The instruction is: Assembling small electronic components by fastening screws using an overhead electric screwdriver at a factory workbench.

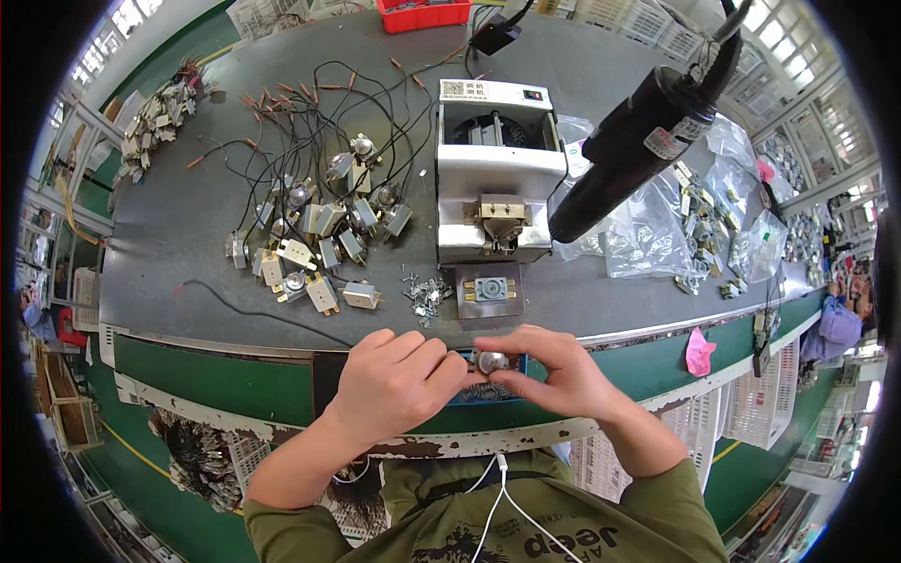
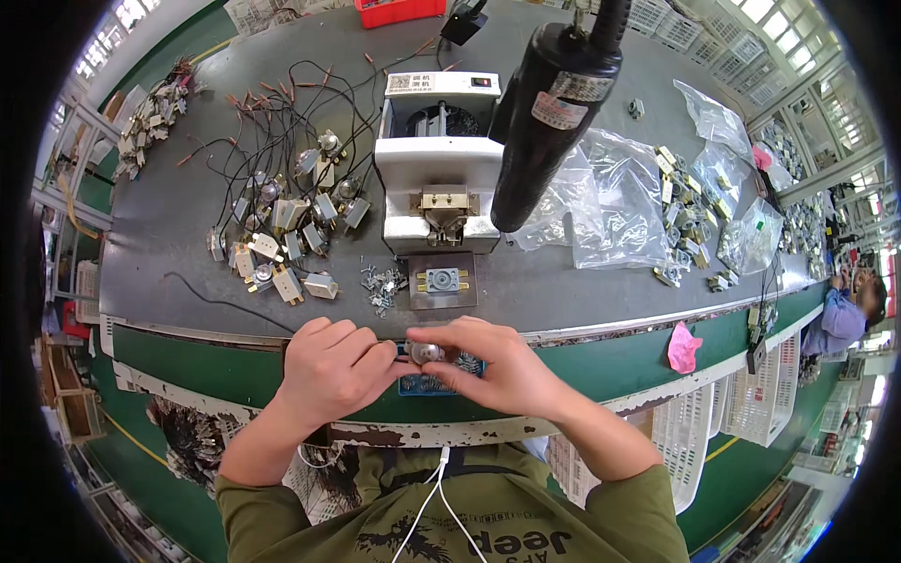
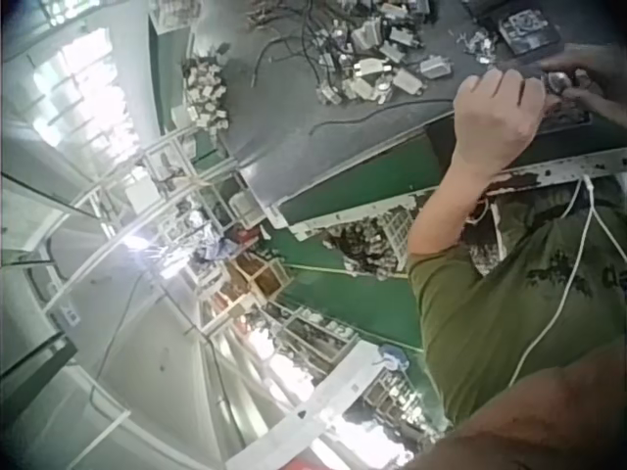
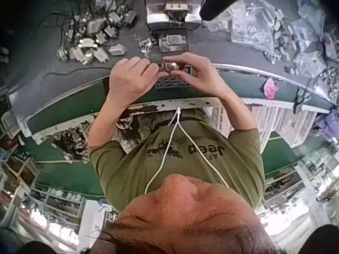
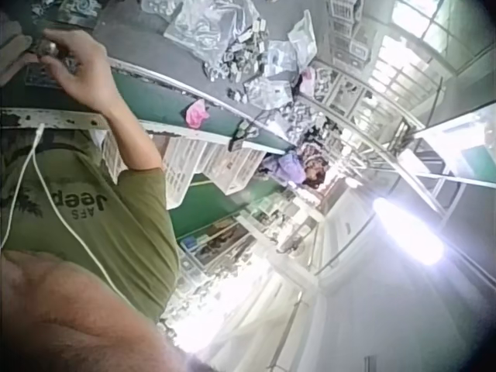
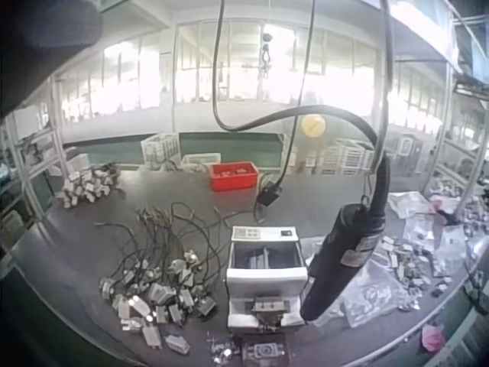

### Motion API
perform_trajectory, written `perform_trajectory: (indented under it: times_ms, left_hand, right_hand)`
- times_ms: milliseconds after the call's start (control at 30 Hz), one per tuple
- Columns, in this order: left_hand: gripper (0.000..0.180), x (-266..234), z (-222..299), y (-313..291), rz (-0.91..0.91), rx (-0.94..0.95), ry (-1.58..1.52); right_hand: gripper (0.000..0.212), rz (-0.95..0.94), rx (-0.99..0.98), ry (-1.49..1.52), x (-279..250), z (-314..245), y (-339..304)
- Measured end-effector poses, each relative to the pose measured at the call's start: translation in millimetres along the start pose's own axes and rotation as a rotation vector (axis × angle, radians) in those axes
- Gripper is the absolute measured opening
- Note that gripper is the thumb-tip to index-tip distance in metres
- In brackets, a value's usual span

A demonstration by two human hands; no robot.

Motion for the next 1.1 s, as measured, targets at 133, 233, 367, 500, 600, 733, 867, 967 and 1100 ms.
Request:
perform_trajectory:
  times_ms: [133, 233, 367, 500, 600, 733, 867, 967, 1100]
  left_hand:
    - [0.031, -5, 2, 3, -0.062, 0.051, -0.049]
    - [0.029, -6, 3, 4, -0.115, 0.042, -0.121]
    - [0.024, -9, -2, 4, -0.180, 0.026, -0.267]
    - [0.020, -9, -4, 1, -0.217, 0.038, -0.271]
    - [0.019, -10, -3, 0, -0.227, 0.019, -0.281]
    - [0.019, -8, -4, 2, -0.218, 0.022, -0.306]
    - [0.018, -7, -4, 2, -0.204, 0.029, -0.298]
    - [0.018, -3, -3, 0, -0.169, -0.032, -0.250]
    - [0.019, 5, 3, 2, 0.014, -0.106, -0.161]
  right_hand:
    - [0.042, -0.126, -0.135, -0.120, -14, -2, 7]
    - [0.040, -0.218, -0.155, -0.177, -19, -3, 8]
    - [0.039, -0.233, -0.063, 0.032, -18, 4, 5]
    - [0.041, -0.217, 0.007, 0.084, -16, 13, 6]
    - [0.040, -0.284, 0.102, 0.239, -20, 15, 8]
    - [0.040, -0.270, 0.076, 0.279, -18, 24, 8]
    - [0.039, -0.291, 0.088, 0.280, -19, 23, 11]
    - [0.039, -0.167, 0.063, 0.182, -14, 14, 11]
    - [0.039, 0.196, -0.012, 0.206, 10, 19, 2]
Point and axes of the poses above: each hand's wrist, its own y-axis towards the middle knuckle, its own x-axis out of the palm, z = x × y, the point moved 1 cm from there along y, towards the middle knuckle, and after that the axes turned 13 degrees about -z, right-handed, at the moved point
